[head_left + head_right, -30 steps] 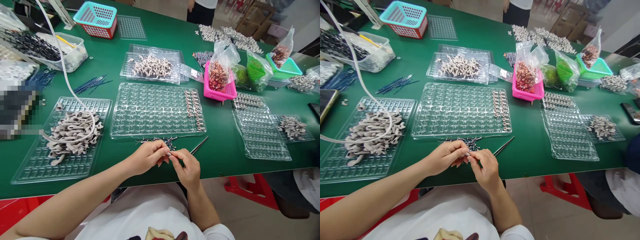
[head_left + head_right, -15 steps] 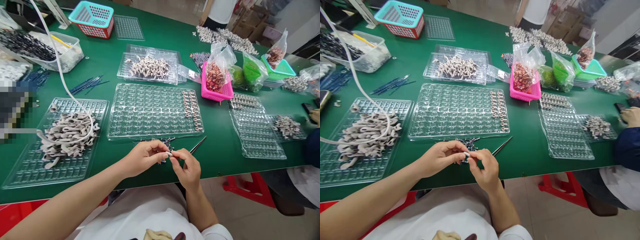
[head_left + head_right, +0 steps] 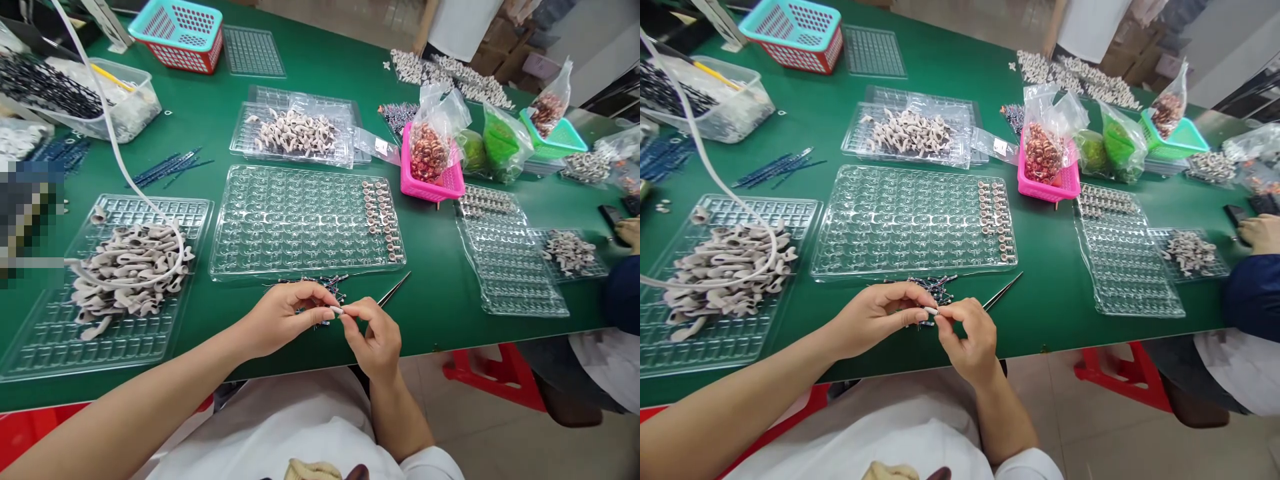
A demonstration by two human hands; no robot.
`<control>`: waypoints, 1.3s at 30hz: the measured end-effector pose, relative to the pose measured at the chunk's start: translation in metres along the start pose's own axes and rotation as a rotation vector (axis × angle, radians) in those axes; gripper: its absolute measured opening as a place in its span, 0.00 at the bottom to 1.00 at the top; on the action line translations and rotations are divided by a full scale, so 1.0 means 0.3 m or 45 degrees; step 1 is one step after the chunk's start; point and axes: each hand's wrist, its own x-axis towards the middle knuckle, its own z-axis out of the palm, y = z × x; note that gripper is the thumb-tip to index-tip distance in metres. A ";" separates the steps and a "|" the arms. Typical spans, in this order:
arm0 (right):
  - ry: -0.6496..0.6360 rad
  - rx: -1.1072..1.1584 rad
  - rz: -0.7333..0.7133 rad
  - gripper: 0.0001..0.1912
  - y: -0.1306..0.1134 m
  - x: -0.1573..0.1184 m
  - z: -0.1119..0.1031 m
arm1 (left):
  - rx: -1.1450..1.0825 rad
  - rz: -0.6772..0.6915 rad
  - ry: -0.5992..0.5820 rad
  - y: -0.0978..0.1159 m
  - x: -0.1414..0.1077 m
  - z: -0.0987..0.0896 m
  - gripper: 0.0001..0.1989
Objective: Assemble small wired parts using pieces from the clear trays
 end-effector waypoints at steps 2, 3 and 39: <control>0.000 -0.009 -0.009 0.13 0.000 0.000 0.000 | 0.039 0.016 0.015 0.002 -0.001 -0.001 0.08; -0.001 -0.013 -0.011 0.13 0.000 -0.001 0.000 | 0.052 0.025 0.021 0.002 -0.001 -0.001 0.08; 0.118 -0.434 0.343 0.18 -0.006 -0.024 -0.016 | 0.903 0.106 0.905 0.062 -0.274 -0.307 0.09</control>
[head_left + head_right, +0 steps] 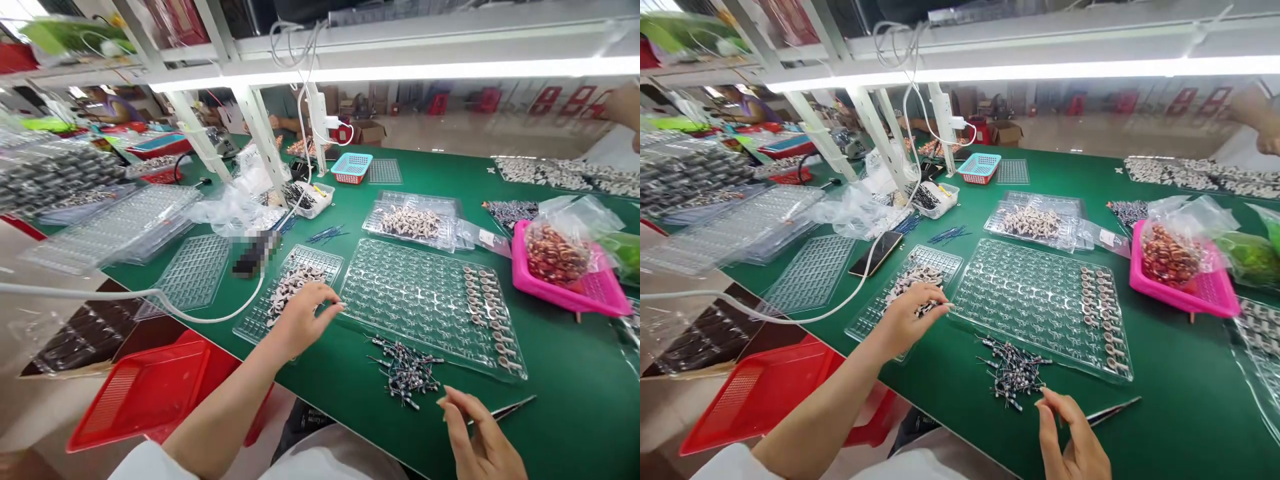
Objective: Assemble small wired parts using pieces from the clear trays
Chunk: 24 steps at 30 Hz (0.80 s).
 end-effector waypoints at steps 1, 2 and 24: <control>0.011 0.010 0.013 0.19 -0.004 -0.001 0.004 | 0.106 -0.055 0.064 -0.041 -0.001 -0.028 0.11; 0.017 0.027 0.009 0.20 -0.005 0.000 0.009 | 0.197 -0.104 0.126 -0.081 -0.001 -0.055 0.12; -0.133 0.322 -0.381 0.09 -0.001 0.010 0.022 | 0.315 0.694 -0.551 0.372 0.370 0.581 0.10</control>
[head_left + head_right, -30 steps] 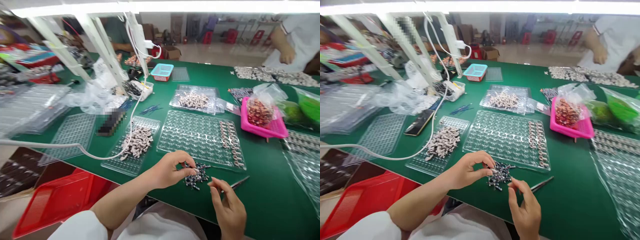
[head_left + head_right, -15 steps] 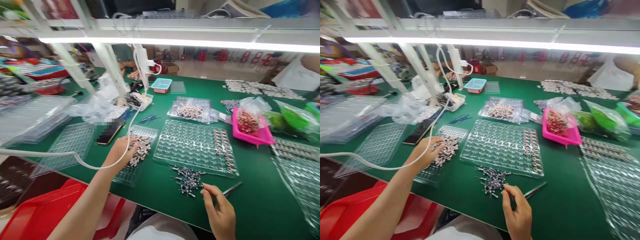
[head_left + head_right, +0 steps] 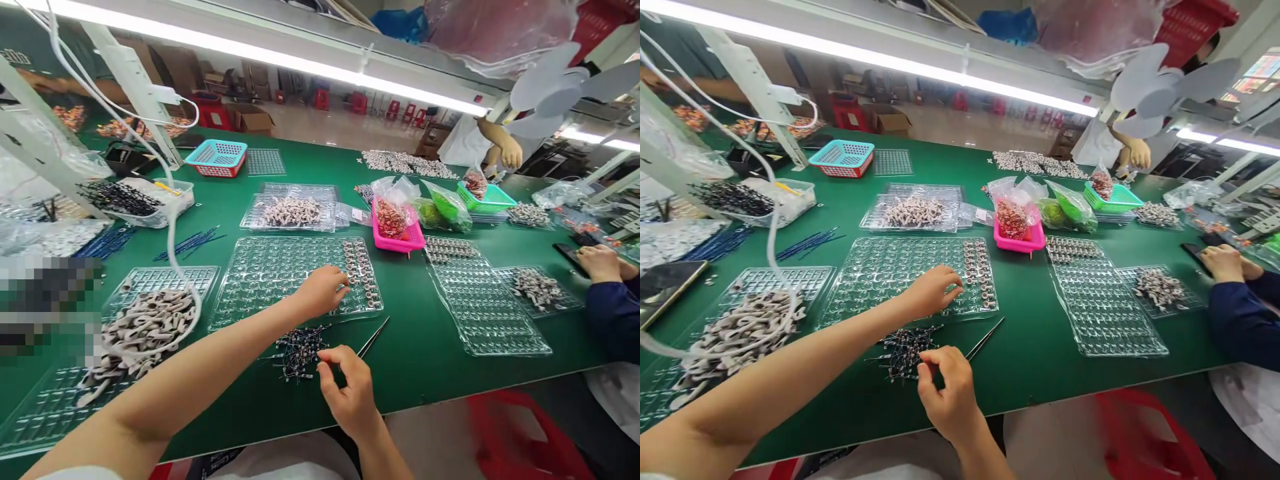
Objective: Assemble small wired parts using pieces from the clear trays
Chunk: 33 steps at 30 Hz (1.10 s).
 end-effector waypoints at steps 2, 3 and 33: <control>0.004 0.012 0.000 0.09 0.000 0.000 0.001 | 0.023 -0.051 -0.007 0.012 0.079 0.034 0.10; 0.005 0.018 -0.002 0.09 0.000 0.001 0.001 | 0.036 -0.083 -0.016 0.016 0.107 0.048 0.11; -0.420 -0.319 -0.021 0.05 -0.011 -0.006 -0.042 | -1.101 -0.489 0.032 0.023 -0.337 -0.106 0.07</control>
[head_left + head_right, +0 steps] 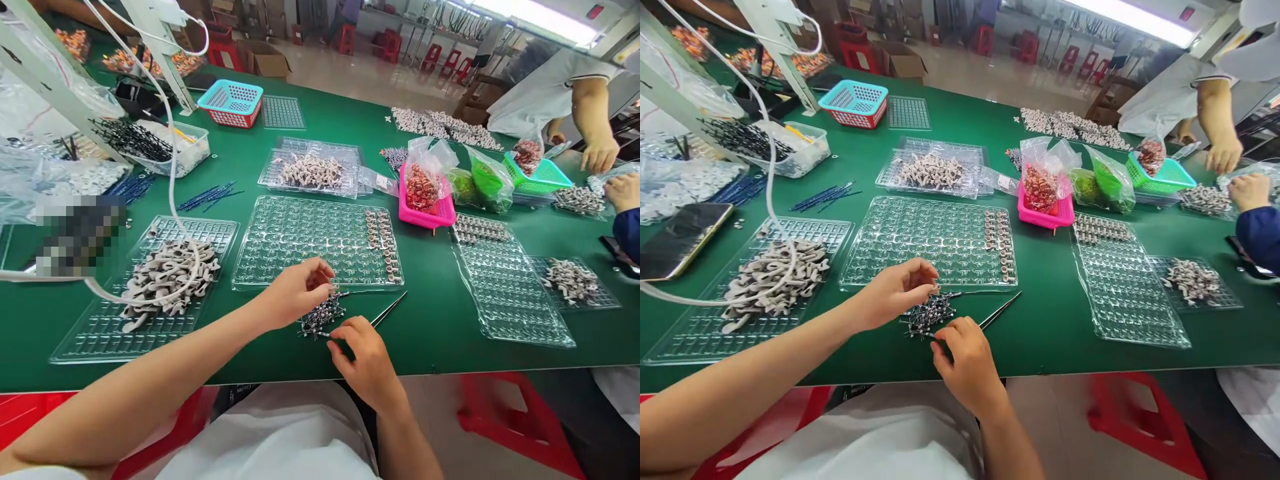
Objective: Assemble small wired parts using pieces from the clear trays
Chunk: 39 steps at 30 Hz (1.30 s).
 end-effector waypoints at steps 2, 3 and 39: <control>-0.060 -0.121 -0.002 0.05 -0.007 0.013 0.026 | -0.288 -0.140 -0.039 -0.039 -0.030 -0.012 0.09; -0.081 -0.171 0.000 0.05 -0.009 0.019 0.036 | -0.437 -0.209 -0.061 -0.057 -0.035 -0.014 0.08; 0.560 0.092 -0.136 0.21 -0.002 0.039 0.059 | -0.504 -0.363 -0.394 -0.117 -0.066 0.018 0.15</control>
